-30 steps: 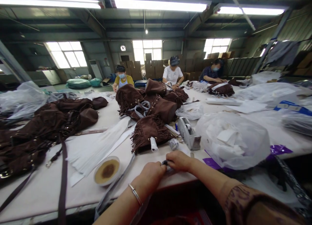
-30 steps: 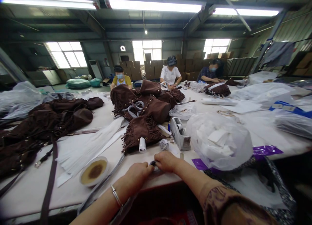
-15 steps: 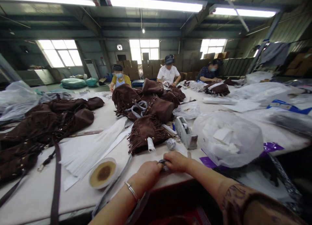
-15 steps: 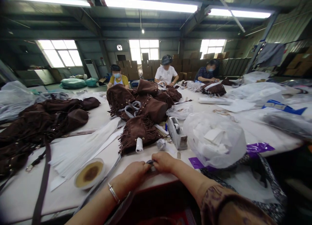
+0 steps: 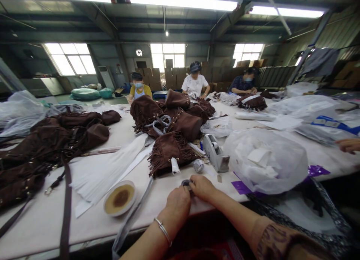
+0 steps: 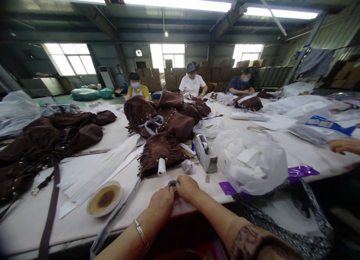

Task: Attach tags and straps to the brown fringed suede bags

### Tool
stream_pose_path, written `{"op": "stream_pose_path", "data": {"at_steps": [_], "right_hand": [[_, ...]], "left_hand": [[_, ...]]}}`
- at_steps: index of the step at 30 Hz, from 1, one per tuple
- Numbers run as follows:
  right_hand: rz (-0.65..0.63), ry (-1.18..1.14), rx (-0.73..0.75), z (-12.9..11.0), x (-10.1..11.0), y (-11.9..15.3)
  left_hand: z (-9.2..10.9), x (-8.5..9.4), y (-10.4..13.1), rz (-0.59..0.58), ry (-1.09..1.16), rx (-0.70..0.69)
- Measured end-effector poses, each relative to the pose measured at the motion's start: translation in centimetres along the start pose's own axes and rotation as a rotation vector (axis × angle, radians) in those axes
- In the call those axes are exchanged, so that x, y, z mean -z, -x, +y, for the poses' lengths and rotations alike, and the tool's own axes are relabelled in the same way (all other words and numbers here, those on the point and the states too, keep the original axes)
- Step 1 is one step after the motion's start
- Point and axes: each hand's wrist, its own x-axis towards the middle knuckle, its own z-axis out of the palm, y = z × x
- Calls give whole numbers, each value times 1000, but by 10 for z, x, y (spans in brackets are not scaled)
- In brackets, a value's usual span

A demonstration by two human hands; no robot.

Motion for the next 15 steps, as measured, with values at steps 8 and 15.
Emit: {"op": "stream_pose_path", "data": {"at_steps": [8,15], "right_hand": [[28,-72,9,1,-1,11],[-1,-106,95,5,-1,2]], "left_hand": [[1,5,6,2,-5,-14],[-21,12,9,-17,23,-117]]}}
